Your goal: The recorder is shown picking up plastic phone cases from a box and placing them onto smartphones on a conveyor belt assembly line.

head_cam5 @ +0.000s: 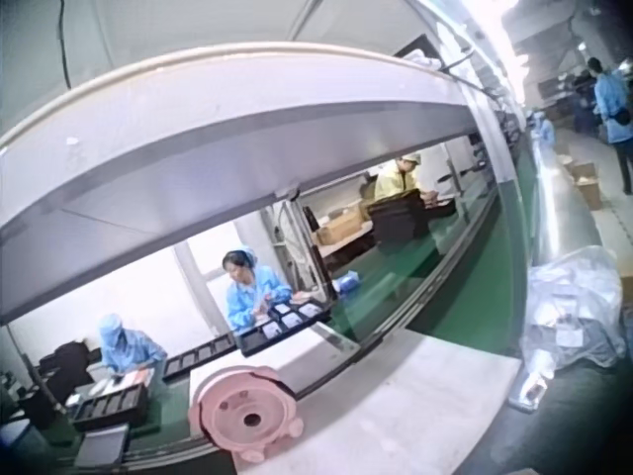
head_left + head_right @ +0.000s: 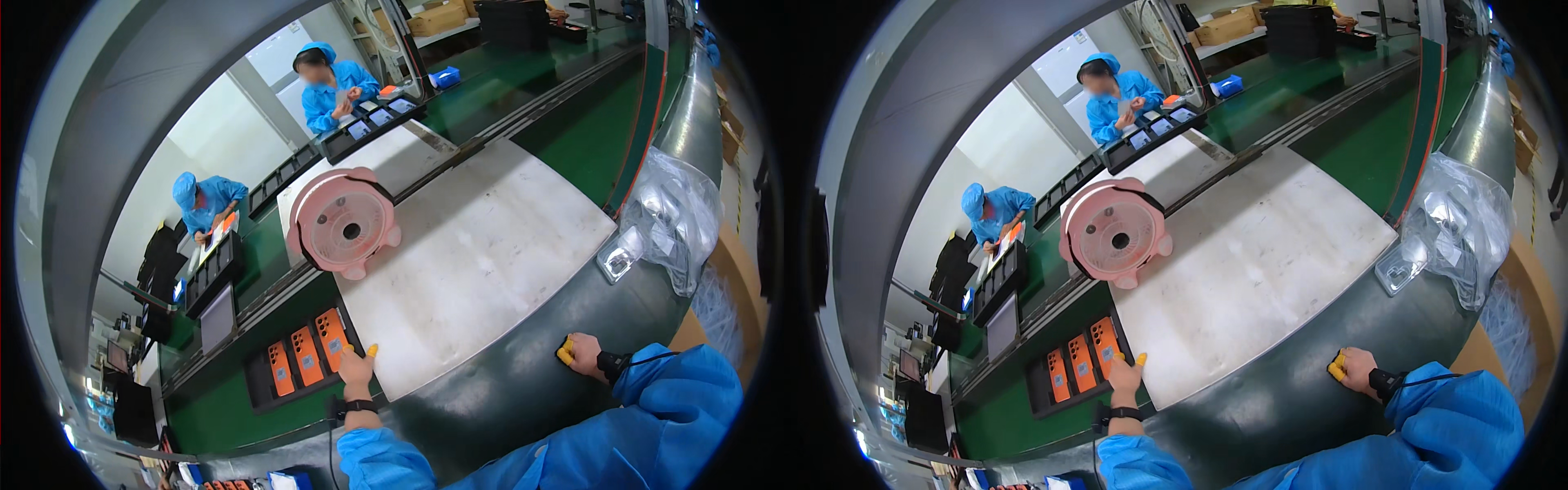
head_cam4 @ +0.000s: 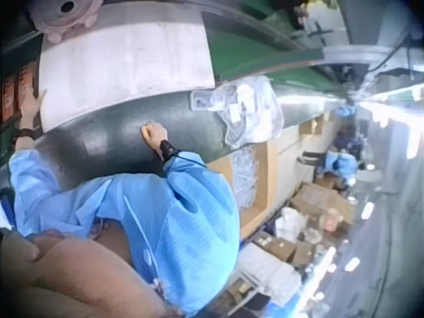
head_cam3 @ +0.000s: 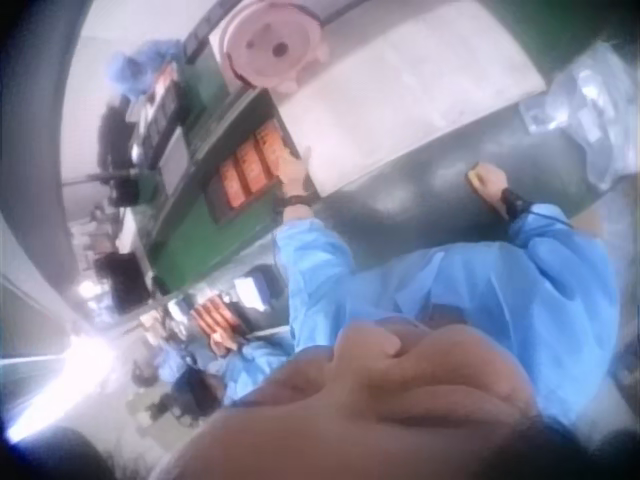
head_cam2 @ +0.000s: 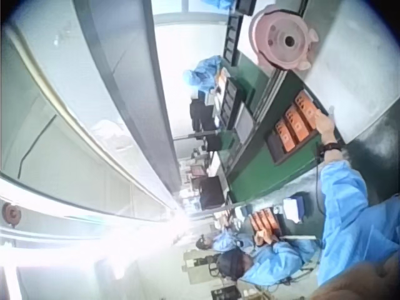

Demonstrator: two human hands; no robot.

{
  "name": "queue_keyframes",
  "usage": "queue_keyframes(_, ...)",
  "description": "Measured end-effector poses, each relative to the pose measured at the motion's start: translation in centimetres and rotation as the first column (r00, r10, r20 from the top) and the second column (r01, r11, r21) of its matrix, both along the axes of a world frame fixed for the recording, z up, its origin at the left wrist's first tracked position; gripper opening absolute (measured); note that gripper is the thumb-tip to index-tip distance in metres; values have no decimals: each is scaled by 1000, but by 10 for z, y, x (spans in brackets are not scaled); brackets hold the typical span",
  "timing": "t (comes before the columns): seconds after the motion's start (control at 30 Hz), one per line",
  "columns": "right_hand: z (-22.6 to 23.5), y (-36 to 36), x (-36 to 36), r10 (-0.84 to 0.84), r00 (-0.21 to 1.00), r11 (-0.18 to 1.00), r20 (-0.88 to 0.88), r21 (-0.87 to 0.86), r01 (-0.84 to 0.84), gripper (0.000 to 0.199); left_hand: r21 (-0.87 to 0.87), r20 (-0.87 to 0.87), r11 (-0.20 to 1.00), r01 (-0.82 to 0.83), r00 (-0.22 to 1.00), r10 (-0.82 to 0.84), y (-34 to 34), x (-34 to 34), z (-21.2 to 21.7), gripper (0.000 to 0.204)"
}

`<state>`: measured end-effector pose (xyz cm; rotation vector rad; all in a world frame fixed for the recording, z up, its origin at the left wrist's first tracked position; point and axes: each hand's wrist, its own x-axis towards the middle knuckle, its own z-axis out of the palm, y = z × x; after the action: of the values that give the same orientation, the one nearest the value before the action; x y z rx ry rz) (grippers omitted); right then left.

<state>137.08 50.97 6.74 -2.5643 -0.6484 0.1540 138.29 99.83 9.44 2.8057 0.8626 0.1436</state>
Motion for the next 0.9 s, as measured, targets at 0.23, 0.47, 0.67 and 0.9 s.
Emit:
queue_keyframes(0.23, 3, 0, 0, 9, 999, 1000, 31, -7, -9, 21, -64, 40, 998, 2, 999, 1, 22, -28, 28, 35)
queue_keyframes(0.47, 4, -9, 1, 84, 995, 996, 50, 29, -86, 20, -299, 116, 948, 106, 991, -74, -97, -87, 80, 31)
queue_keyframes(0.67, 11, -6, 4, 199, 979, 952, 50, 227, -205, 18, -336, -120, 923, 189, 963, -241, -270, -123, 57, 39)
queue_keyframes(0.9, -8, -19, 4, 233, 971, 661, -41, 739, -127, 20, -408, -120, 904, 131, 974, -195, -403, -110, 45, 36)
